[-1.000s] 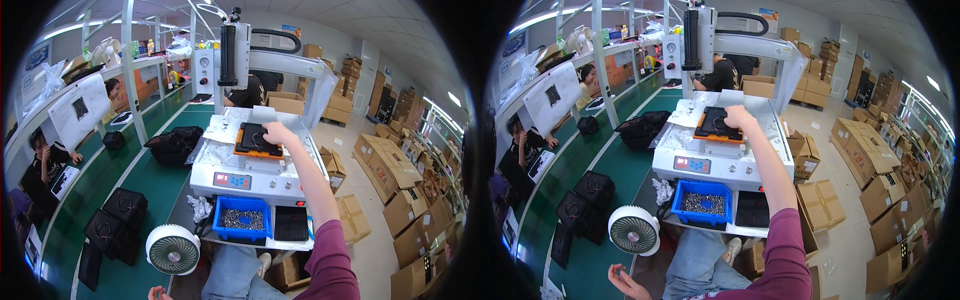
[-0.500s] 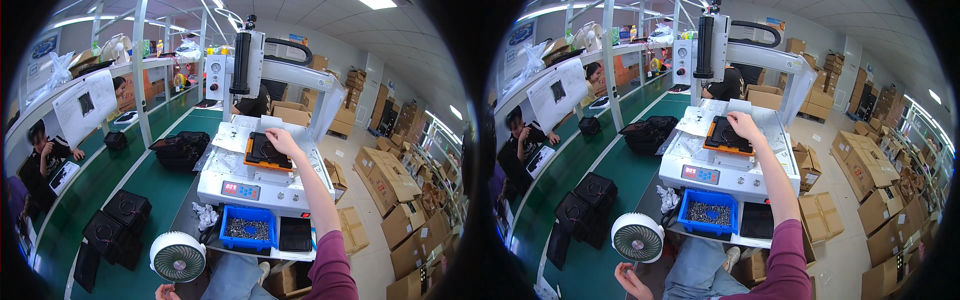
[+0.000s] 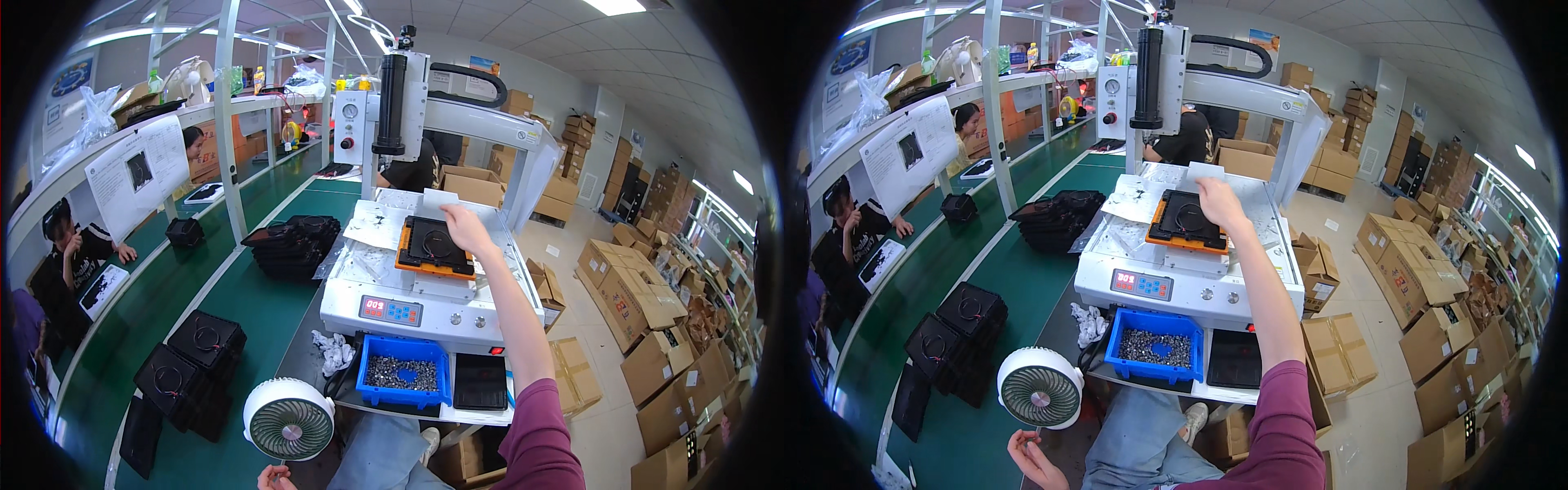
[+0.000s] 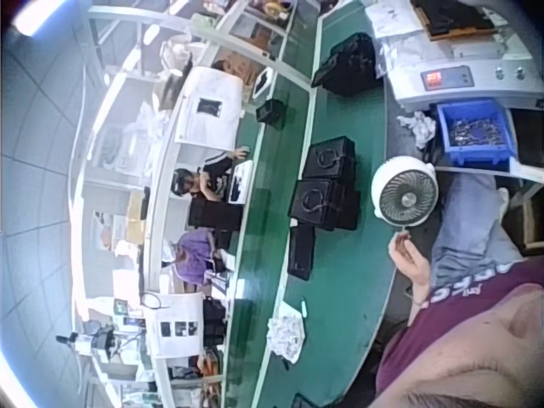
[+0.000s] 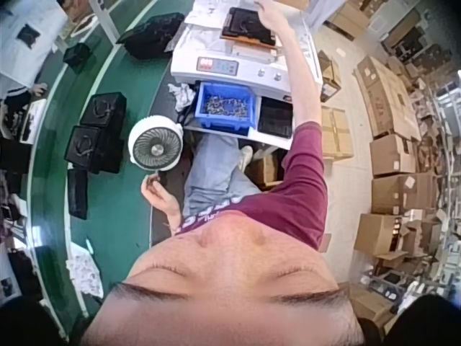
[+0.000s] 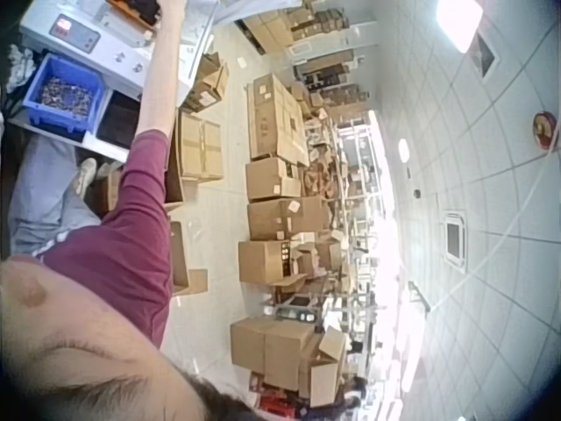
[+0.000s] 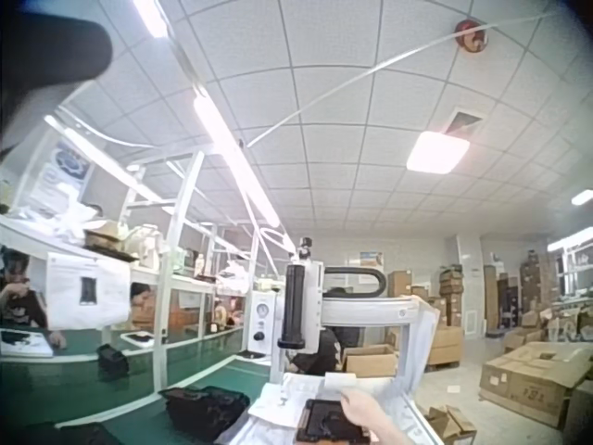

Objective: The person trims the edges of plastic casings using pliers, loads the parts onto an automated machine and presses a button to operate it, and fastens wires to the assembled casings before stacking them on the workbench.

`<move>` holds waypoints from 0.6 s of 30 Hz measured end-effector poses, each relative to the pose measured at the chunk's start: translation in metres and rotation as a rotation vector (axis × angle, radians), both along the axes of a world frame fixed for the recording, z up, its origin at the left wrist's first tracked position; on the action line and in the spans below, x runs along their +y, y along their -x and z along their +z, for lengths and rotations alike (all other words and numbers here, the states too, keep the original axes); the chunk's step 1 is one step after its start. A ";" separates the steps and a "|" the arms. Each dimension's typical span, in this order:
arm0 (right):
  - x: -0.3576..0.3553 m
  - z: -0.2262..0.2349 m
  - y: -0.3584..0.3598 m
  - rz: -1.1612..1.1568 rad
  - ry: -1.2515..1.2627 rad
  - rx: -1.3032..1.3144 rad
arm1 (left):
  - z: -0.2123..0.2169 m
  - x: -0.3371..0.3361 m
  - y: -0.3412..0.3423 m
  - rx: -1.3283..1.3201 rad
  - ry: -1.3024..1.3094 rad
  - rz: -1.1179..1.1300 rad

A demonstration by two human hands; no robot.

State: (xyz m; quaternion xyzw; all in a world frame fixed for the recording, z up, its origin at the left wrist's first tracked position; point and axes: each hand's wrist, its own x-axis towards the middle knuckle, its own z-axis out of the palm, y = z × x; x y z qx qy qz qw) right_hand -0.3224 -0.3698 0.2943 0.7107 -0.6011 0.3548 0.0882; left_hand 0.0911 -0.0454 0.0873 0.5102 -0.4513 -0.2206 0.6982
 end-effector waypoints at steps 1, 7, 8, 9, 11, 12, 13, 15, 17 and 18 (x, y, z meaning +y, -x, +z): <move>0.013 0.003 0.006 0.003 0.131 0.008 | 0.000 -0.001 0.002 0.003 0.007 -0.005; 0.173 -0.027 -0.002 -0.205 0.289 0.092 | -0.007 0.003 0.001 0.005 0.060 0.060; 0.199 -0.050 0.012 -0.275 0.234 0.071 | -0.007 0.003 0.002 -0.003 0.072 0.081; 0.219 -0.072 0.030 -0.349 0.184 0.054 | -0.004 0.001 0.005 -0.017 0.101 0.053; 0.241 -0.102 0.042 -0.263 0.231 0.047 | -0.005 -0.003 0.012 -0.016 0.104 0.009; 0.247 -0.111 0.039 -0.260 0.215 0.035 | -0.006 -0.003 0.014 -0.016 0.111 -0.008; 0.248 -0.117 0.035 -0.263 0.215 0.034 | -0.006 -0.002 0.016 -0.025 0.104 -0.034; 0.253 -0.122 0.030 -0.275 0.209 0.020 | -0.006 0.001 0.021 -0.138 0.003 -0.072; 0.253 -0.126 0.033 -0.286 0.238 0.033 | -0.004 0.004 0.033 -0.133 0.017 -0.065; 0.254 -0.129 0.035 -0.301 0.233 0.041 | -0.004 0.006 0.036 -0.128 0.011 -0.079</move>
